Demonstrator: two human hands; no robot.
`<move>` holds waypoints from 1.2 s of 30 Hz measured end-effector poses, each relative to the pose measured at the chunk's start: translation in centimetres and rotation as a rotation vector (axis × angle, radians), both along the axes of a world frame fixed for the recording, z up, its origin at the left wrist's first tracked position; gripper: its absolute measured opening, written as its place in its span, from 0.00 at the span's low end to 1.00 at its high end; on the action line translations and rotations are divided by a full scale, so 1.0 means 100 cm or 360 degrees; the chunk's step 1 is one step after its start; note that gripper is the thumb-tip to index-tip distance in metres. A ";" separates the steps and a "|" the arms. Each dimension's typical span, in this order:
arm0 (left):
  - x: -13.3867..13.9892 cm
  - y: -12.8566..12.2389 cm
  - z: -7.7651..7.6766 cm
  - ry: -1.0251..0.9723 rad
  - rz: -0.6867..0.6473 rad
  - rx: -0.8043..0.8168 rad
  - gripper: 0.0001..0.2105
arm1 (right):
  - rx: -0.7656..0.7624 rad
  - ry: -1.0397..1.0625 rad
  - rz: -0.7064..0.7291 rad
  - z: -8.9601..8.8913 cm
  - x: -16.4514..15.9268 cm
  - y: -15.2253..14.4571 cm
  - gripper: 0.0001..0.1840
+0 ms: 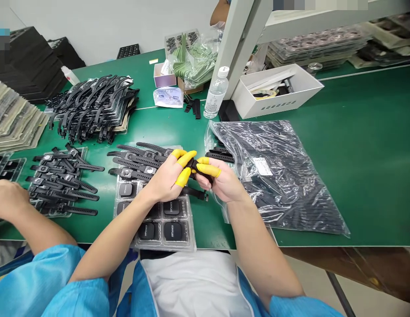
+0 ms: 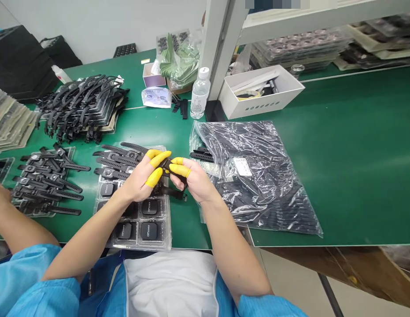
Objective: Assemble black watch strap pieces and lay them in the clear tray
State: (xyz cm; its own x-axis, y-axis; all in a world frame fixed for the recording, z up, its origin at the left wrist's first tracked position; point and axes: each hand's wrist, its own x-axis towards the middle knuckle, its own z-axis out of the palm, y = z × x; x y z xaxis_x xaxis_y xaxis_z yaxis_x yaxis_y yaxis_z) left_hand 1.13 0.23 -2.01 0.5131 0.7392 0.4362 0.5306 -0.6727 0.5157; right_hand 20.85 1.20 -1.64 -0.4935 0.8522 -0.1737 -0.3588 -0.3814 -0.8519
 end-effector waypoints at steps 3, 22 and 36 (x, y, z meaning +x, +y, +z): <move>0.004 -0.001 0.000 0.0183 0.0111 0.0011 0.22 | -0.0042 -0.0054 0.0026 0.003 0.001 -0.002 0.24; 0.015 -0.005 -0.001 -0.1325 0.0369 -0.0832 0.18 | 0.0186 -0.0341 0.0266 -0.011 0.006 -0.006 0.31; 0.006 0.005 -0.001 -0.1187 0.0495 -0.1167 0.18 | 0.0090 -0.0379 -0.0068 0.004 -0.001 -0.009 0.25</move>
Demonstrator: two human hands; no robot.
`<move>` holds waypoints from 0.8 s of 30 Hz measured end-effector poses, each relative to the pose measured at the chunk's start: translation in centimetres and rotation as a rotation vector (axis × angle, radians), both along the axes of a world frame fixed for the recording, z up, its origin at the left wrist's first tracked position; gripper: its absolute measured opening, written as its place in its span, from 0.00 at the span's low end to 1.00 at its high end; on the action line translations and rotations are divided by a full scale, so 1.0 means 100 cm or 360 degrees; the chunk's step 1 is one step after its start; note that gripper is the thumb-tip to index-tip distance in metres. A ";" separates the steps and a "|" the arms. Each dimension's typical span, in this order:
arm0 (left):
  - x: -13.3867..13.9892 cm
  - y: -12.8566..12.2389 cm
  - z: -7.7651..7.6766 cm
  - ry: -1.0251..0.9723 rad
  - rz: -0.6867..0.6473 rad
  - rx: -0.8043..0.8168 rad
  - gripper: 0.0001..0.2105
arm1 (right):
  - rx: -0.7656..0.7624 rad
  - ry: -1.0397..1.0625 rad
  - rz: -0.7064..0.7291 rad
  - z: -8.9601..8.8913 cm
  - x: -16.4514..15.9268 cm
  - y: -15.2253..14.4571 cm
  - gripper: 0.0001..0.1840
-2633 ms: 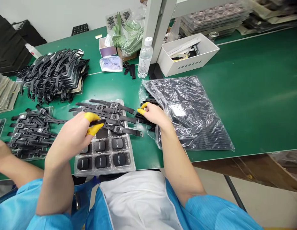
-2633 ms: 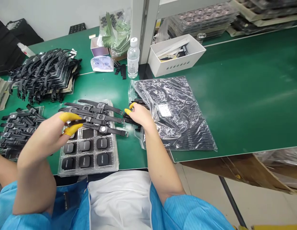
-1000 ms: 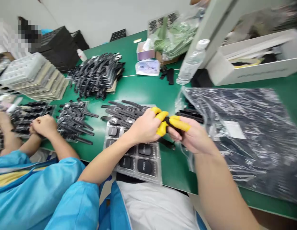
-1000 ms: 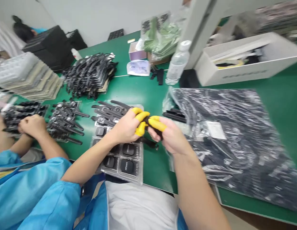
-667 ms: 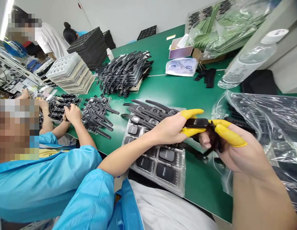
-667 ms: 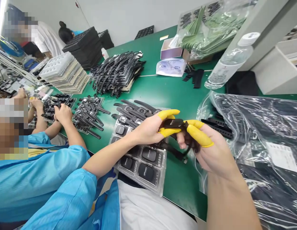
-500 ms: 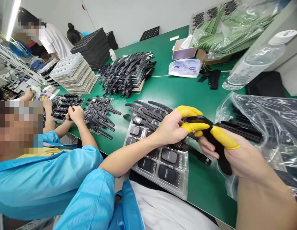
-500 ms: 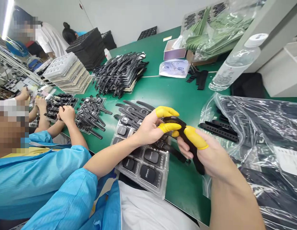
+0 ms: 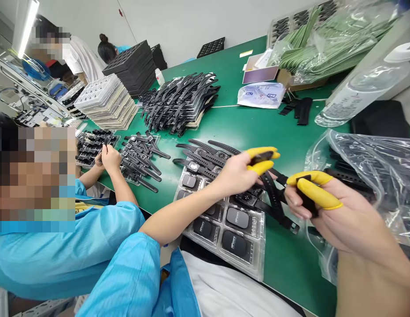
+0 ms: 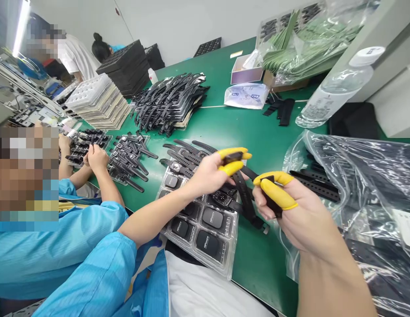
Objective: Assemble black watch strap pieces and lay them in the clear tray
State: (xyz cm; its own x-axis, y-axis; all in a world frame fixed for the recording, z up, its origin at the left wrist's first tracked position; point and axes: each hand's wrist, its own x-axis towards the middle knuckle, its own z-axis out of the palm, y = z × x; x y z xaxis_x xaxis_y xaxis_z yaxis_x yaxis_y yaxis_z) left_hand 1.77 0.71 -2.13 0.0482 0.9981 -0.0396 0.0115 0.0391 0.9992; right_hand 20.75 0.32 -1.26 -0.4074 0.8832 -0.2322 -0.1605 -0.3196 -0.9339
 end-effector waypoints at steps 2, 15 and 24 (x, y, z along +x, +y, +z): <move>0.004 -0.005 -0.004 0.0441 -0.0229 0.0202 0.20 | -0.0036 0.0003 0.0062 0.002 -0.006 -0.004 0.27; 0.004 -0.013 -0.002 0.1187 -0.0461 0.0609 0.30 | -0.0177 0.0237 0.0066 -0.007 -0.011 -0.005 0.21; 0.000 -0.010 0.007 0.1110 -0.0583 0.0675 0.23 | -0.0248 0.0334 -0.0003 -0.013 -0.011 -0.004 0.17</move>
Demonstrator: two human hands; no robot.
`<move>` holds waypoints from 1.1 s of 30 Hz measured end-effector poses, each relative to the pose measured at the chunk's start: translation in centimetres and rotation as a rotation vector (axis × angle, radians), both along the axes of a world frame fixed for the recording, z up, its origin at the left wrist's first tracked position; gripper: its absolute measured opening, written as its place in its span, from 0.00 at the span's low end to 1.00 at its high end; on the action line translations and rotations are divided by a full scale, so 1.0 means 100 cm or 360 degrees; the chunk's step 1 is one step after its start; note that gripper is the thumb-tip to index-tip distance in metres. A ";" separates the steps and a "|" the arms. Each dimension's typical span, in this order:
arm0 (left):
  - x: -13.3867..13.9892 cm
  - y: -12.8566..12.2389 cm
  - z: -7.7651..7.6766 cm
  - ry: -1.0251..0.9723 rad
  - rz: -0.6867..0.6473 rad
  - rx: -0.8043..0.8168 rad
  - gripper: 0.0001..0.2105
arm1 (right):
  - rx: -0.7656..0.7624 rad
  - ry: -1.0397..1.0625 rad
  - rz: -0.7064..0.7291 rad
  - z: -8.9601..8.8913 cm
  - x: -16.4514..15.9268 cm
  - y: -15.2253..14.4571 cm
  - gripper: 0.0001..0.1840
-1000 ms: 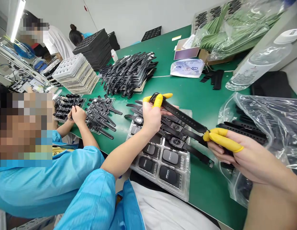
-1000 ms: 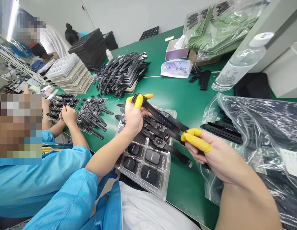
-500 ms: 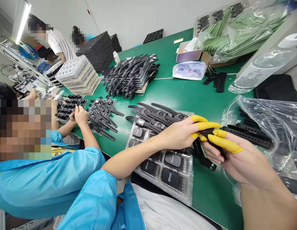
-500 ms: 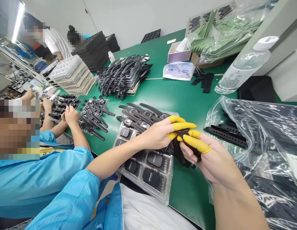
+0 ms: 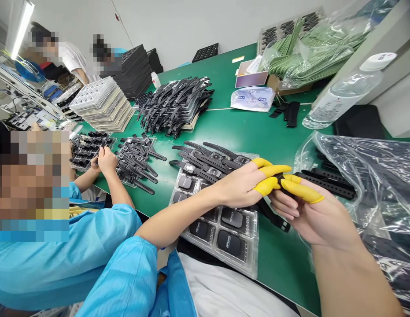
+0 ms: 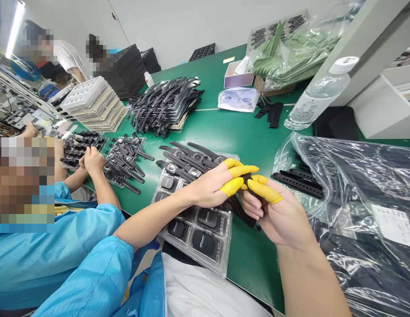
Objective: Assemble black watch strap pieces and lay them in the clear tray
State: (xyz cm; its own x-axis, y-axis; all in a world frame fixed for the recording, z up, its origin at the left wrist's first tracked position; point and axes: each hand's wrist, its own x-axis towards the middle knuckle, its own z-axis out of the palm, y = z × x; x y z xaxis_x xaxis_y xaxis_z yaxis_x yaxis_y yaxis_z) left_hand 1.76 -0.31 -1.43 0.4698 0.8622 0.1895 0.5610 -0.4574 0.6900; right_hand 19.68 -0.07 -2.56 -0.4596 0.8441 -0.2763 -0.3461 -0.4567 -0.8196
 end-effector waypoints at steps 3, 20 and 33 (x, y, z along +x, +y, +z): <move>0.001 0.002 -0.002 0.0057 -0.0015 0.0037 0.22 | -0.0023 -0.0057 0.0048 0.003 0.004 0.002 0.20; 0.000 -0.001 0.004 0.0503 -0.0059 0.0285 0.19 | -0.0131 -0.0121 0.0151 0.010 0.007 0.005 0.27; -0.001 -0.002 0.003 0.0359 -0.0046 0.0370 0.20 | -0.0242 0.0180 0.0149 0.002 0.006 0.009 0.26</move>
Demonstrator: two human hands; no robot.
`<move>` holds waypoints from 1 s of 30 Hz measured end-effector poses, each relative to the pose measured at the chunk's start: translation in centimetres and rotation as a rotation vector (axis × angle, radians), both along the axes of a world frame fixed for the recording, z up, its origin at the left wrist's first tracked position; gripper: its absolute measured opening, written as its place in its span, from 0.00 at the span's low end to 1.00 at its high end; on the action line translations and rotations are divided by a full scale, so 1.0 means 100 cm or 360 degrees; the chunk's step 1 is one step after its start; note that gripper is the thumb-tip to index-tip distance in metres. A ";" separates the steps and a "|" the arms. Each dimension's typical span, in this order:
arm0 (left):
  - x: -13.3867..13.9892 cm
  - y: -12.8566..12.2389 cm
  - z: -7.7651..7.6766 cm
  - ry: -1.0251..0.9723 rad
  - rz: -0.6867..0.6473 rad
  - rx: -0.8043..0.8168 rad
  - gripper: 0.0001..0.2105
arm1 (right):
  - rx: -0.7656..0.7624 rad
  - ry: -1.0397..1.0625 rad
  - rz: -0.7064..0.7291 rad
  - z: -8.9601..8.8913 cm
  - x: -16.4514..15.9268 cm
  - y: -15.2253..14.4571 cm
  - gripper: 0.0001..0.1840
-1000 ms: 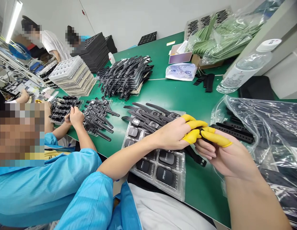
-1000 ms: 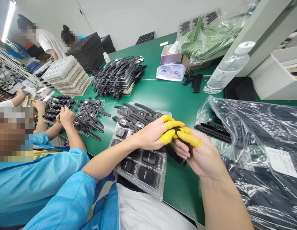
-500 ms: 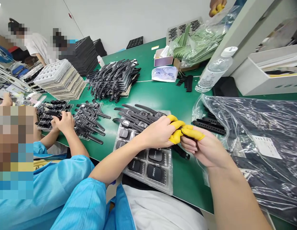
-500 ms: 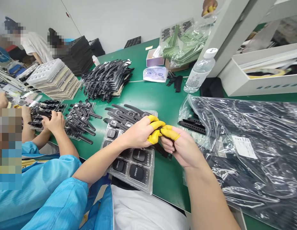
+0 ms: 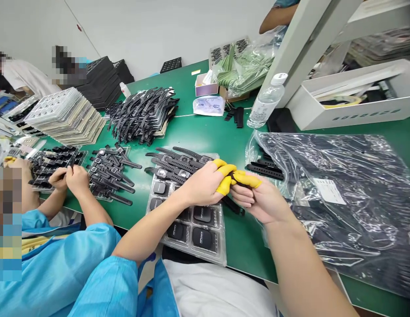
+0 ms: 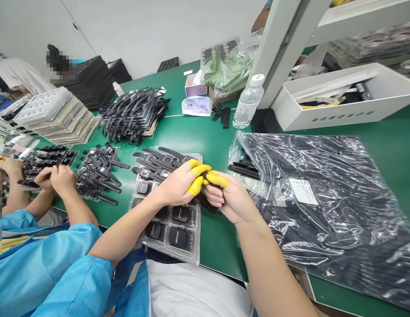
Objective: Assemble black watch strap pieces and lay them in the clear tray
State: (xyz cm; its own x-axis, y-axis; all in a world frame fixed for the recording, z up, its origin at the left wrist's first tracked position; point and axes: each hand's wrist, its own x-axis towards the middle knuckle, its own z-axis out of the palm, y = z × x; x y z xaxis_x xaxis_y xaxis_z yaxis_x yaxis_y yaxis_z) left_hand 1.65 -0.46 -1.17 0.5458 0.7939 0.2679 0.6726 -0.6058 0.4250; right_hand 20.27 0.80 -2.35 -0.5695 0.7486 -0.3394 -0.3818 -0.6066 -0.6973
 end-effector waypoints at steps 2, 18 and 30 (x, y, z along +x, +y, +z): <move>0.000 -0.002 0.002 0.0091 0.0049 -0.0006 0.21 | 0.0035 -0.0052 -0.0004 -0.001 -0.001 -0.001 0.26; -0.005 -0.002 0.004 0.0026 -0.0012 0.0098 0.20 | 0.0123 -0.0129 0.0017 0.002 -0.003 0.001 0.19; -0.007 0.002 0.008 0.0461 0.0004 0.0248 0.21 | 0.0114 -0.0125 0.0099 0.000 -0.006 0.007 0.10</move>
State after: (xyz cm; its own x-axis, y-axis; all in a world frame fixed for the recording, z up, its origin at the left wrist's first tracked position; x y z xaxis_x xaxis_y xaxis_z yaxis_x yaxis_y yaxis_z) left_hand 0.91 -0.26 -0.33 0.6152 0.7570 0.2202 0.7536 -0.6467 0.1180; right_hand 19.66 1.47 -2.40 -0.5895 0.7367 -0.3314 -0.2877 -0.5748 -0.7660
